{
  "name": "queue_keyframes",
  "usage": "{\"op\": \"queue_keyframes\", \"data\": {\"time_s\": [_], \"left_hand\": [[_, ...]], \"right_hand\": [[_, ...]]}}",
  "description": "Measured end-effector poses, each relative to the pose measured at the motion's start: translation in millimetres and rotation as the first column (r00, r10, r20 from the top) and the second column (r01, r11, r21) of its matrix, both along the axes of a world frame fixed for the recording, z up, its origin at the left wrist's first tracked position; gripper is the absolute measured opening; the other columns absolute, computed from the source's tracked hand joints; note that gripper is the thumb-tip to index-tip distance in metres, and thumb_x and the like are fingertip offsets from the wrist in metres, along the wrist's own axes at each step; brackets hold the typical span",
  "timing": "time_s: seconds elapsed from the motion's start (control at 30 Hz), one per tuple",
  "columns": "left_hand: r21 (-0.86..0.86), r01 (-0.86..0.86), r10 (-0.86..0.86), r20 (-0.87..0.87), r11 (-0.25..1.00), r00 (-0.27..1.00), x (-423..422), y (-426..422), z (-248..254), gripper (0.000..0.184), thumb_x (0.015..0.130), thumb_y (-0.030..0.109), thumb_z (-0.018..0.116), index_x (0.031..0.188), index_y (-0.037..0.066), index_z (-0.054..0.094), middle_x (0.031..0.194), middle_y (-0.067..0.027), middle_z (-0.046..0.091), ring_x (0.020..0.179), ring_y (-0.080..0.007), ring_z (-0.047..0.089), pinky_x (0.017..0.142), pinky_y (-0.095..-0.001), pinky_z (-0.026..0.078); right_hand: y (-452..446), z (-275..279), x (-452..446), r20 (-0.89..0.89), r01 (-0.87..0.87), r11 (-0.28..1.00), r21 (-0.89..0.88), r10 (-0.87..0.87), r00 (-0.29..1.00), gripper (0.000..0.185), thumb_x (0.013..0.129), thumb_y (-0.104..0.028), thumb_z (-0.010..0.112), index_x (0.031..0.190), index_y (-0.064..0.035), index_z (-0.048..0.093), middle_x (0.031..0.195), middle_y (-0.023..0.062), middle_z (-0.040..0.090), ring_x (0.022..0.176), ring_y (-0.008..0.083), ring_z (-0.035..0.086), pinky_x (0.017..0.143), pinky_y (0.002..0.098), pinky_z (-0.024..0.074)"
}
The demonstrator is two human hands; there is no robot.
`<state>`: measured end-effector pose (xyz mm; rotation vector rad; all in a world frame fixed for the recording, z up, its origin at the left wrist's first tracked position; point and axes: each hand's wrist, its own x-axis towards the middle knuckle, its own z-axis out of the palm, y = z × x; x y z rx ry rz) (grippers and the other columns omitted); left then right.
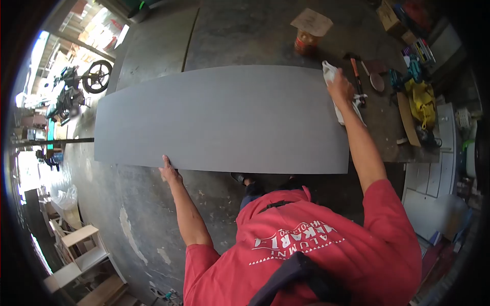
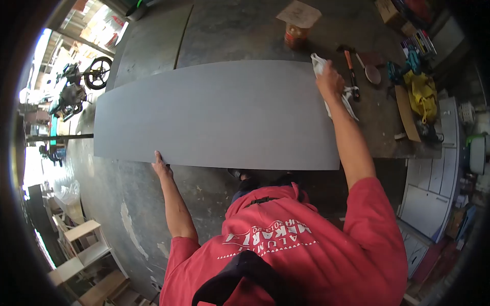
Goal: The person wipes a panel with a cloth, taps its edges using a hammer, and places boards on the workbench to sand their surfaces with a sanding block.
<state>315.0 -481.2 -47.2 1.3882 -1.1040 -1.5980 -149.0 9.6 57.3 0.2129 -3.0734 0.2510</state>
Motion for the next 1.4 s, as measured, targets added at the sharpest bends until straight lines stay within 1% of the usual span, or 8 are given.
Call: {"op": "queue_keyframes", "data": {"time_s": [0.2,0.53,0.63,0.73,0.87,1.0,1.23,1.4], "left_hand": [[-0.032,-0.064,0.059,-0.135,0.997,0.989,-10.1,14.7,-2.9,0.068,0.099,0.027,0.069,0.145,-0.004,0.030,0.137,-0.0208,0.055,0.118,-0.0308,0.061,0.100,-0.0426,0.054],[-0.041,-0.045,0.042,-0.056,0.998,0.998,-12.5,20.1,9.4,0.070,0.100,0.026,0.066,0.150,-0.003,0.026,0.144,-0.0197,0.050,0.124,-0.0307,0.056,0.106,-0.0419,0.049],[-0.089,0.024,-0.018,0.064,0.996,0.998,-5.9,20.6,12.1,0.076,0.099,0.027,0.067,0.153,-0.004,0.022,0.151,-0.0242,0.042,0.136,-0.0351,0.047,0.115,-0.0441,0.040],[-0.419,0.018,0.281,0.640,0.908,0.715,-17.2,23.9,27.3,0.077,0.098,0.023,0.066,0.155,-0.004,0.021,0.156,-0.0264,0.035,0.143,-0.0375,0.038,0.120,-0.0456,0.032],[-0.609,0.476,-0.077,0.563,0.634,0.823,-73.1,50.7,55.3,0.077,0.093,0.014,0.064,0.158,-0.001,0.025,0.164,-0.0231,0.025,0.152,-0.0386,0.023,0.124,-0.0492,0.019],[-0.525,0.820,-0.410,0.712,0.229,0.570,-150.3,108.3,41.0,0.081,0.090,0.025,0.066,0.157,-0.002,0.028,0.165,-0.0227,0.024,0.155,-0.0403,0.014,0.124,-0.0573,0.009],[-0.204,0.972,-0.332,0.915,0.115,0.231,-173.2,158.5,68.4,0.096,0.087,0.051,0.062,0.159,-0.001,0.026,0.169,-0.0208,0.013,0.156,-0.0420,0.003,0.124,-0.0578,0.003],[-0.237,0.967,-0.291,0.922,0.096,0.255,-171.2,159.0,68.6,0.093,0.089,0.051,0.061,0.158,-0.002,0.027,0.168,-0.0214,0.015,0.155,-0.0427,0.006,0.124,-0.0580,0.005]], "right_hand": [[-53.3,-9.0,3.5,-0.044,0.074,0.995,0.063,-0.071,0.996,0.059,0.087,-0.025,0.072,0.136,-0.0039,0.047,0.111,0.0224,0.070,0.103,0.0430,0.069,0.087,0.0527,0.0547],[-418.8,-28.2,103.2,-0.150,-0.610,0.755,-0.239,0.592,0.792,0.034,0.087,-0.008,0.058,0.119,0.0027,0.059,0.098,0.0246,0.071,0.090,0.0387,0.071,0.078,0.0488,0.0568],[-443.8,-14.1,222.9,-0.076,-0.808,0.557,-0.193,0.812,0.578,0.026,0.092,-0.011,0.054,0.116,-0.0027,0.058,0.097,0.0205,0.067,0.092,0.0341,0.070,0.077,0.0469,0.0559],[-386.8,-1.4,290.7,-0.047,-0.853,0.441,-0.279,0.881,0.471,0.022,0.088,-0.013,0.058,0.109,-0.0048,0.058,0.096,0.0199,0.064,0.081,0.0361,0.070,0.072,0.0453,0.0566],[-276.7,-4.4,269.9,-0.032,-0.739,0.605,-0.297,0.767,0.641,0.032,0.088,-0.016,0.061,0.117,-0.0026,0.061,0.096,0.0179,0.065,0.084,0.0355,0.069,0.073,0.0448,0.0573],[-191.3,-7.1,211.1,-0.007,-0.553,0.823,-0.135,0.557,0.831,0.041,0.086,-0.020,0.069,0.120,-0.0027,0.055,0.097,0.0210,0.064,0.081,0.0390,0.069,0.067,0.0465,0.0574],[-210.9,3.5,134.1,0.052,-0.458,0.887,-0.062,0.461,0.886,0.039,0.089,-0.027,0.073,0.112,-0.0053,0.052,0.096,0.0186,0.067,0.082,0.0409,0.069,0.066,0.0509,0.0562],[-261.5,-7.5,19.9,-0.075,-0.386,0.920,-0.070,0.381,0.922,0.043,0.089,-0.031,0.072,0.114,-0.0031,0.052,0.095,0.0233,0.072,0.085,0.0460,0.070,0.074,0.0539,0.0558]]}}
